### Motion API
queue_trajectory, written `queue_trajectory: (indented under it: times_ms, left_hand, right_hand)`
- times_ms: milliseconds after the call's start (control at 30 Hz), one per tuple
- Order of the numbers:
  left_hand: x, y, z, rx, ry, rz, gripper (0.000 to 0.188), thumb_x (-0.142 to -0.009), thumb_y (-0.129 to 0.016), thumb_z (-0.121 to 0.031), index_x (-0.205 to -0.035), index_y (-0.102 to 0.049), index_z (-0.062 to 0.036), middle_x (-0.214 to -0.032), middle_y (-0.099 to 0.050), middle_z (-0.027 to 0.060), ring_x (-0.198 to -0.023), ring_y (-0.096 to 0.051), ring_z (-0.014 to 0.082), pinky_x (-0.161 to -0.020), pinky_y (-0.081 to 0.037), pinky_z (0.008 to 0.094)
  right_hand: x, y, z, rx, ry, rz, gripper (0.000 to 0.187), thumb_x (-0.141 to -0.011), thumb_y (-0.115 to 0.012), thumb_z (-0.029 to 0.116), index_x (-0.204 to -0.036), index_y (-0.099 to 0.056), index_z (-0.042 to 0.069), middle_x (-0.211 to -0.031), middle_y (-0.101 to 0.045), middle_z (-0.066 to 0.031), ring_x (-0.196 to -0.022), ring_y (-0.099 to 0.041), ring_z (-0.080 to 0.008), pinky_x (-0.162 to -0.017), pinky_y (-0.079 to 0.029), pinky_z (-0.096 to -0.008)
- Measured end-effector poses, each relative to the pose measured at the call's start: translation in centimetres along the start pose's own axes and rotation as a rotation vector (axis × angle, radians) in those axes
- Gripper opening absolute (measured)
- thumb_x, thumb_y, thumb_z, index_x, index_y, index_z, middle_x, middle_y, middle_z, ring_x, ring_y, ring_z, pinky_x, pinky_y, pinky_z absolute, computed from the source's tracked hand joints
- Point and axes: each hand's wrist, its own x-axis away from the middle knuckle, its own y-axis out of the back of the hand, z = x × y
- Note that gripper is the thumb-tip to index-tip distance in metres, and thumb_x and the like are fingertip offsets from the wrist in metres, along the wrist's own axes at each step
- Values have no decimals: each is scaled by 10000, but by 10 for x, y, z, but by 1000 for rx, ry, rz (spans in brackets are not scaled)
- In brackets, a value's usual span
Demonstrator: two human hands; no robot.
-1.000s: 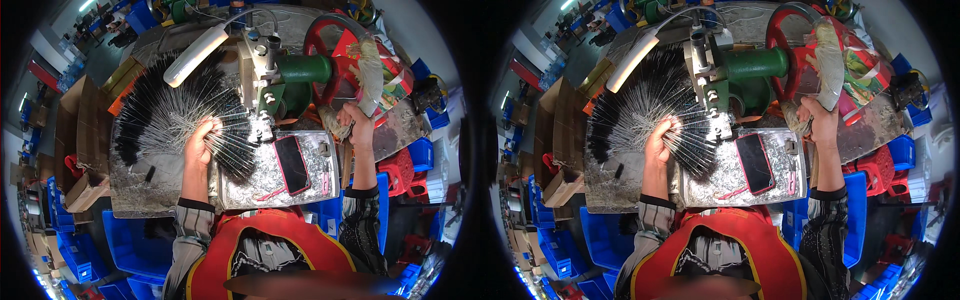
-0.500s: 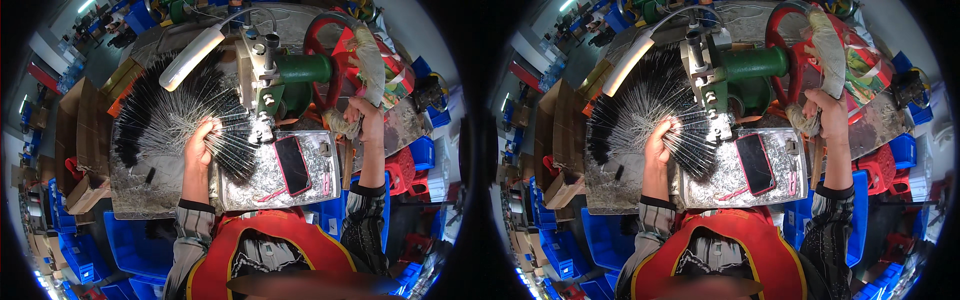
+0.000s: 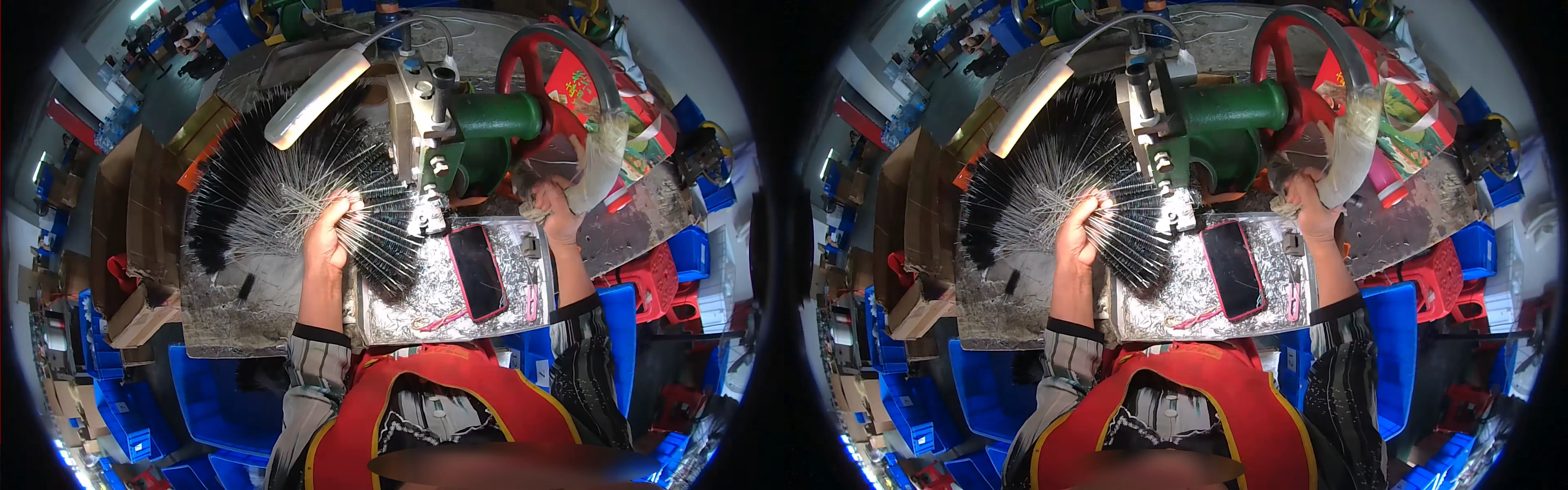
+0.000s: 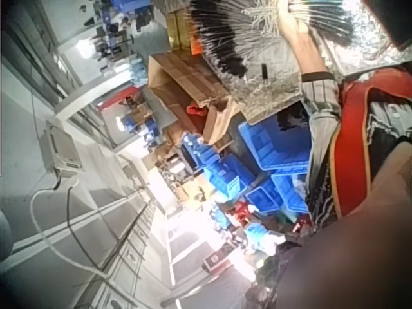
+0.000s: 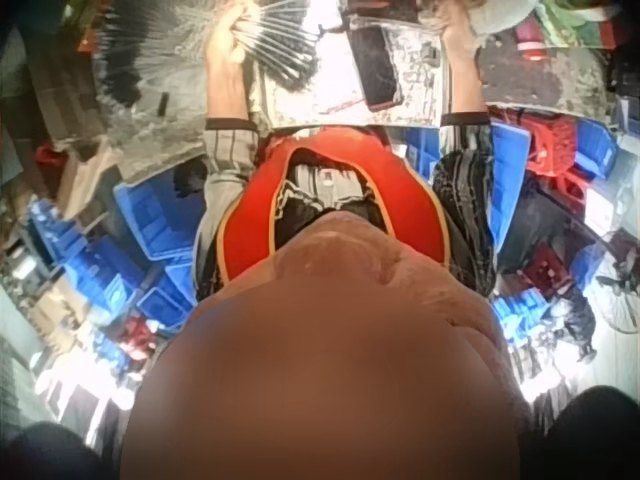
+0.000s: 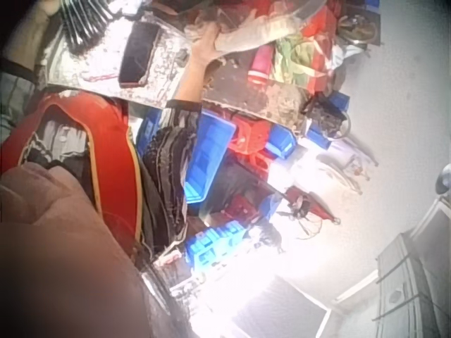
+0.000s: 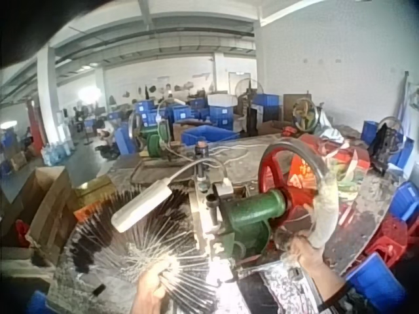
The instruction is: Using an industrial binding machine to attach bristles into brush heads.
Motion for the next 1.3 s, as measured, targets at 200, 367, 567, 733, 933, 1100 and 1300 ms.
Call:
queue_trajectory:
  times_ms: [200, 367, 567, 733, 933, 1100, 1300]
  left_hand:
    - [-1, 5, 2, 126, -61, 4, 190, -768, -538, -25, -952, -507, 13, -854, -562, 107, -744, -561, 189, -668, -485, 272]
    - [-4, 9, 4, 108, -37, -16, 156, -764, -531, -17, -918, -525, 13, -841, -569, 109, -743, -561, 186, -669, -485, 275]
    - [-4, 2, 3, 60, -34, -86, 158, -760, -535, -9, -916, -526, 13, -855, -575, 113, -758, -570, 184, -674, -491, 268]
    - [-6, 3, 3, 58, -31, -101, 231, -749, -537, 17, -976, -493, 15, -873, -583, 125, -743, -580, 190, -645, -501, 270]
    - [-5, -4, 5, 45, -40, -118, 253, -753, -538, 12, -1002, -491, 19, -880, -584, 125, -741, -580, 186, -643, -499, 262]
    - [-5, -2, 5, 55, -54, -144, 265, -753, -544, 8, -1011, -486, 32, -886, -583, 131, -748, -581, 188, -645, -499, 262]
    - [-5, -3, 4, 29, -64, -152, 277, -751, -554, 2, -1016, -482, 41, -892, -583, 134, -756, -583, 188, -646, -501, 264]
  right_hand:
    - [-11, -7, 38, 4, -147, 50, 144, -704, -513, 6, -561, -505, -4, -445, -438, -60, -405, -434, -150, -482, -392, -275]
    - [-19, -14, 62, 137, -256, 28, 232, -702, -494, 32, -483, -420, 36, -421, -358, -46, -387, -402, -160, -473, -388, -297]
    - [-19, -1, 48, 42, -202, 74, 104, -691, -533, 11, -590, -520, -9, -442, -437, -62, -394, -435, -155, -452, -391, -290]
    - [-17, -3, 48, 51, -204, 68, 99, -691, -532, 9, -595, -518, -9, -447, -439, -61, -391, -436, -157, -454, -393, -290]
    - [-17, -2, 48, 36, -210, 77, 95, -688, -529, 6, -595, -518, -13, -446, -440, -64, -391, -438, -159, -456, -395, -292]
    - [-19, -2, 49, 76, -219, 79, 126, -695, -528, 24, -575, -512, -9, -445, -438, -65, -391, -436, -162, -461, -396, -291]
    - [-31, -6, 69, 92, -350, 122, 145, -692, -541, 55, -561, -507, 3, -444, -432, -61, -385, -421, -153, -449, -382, -282]
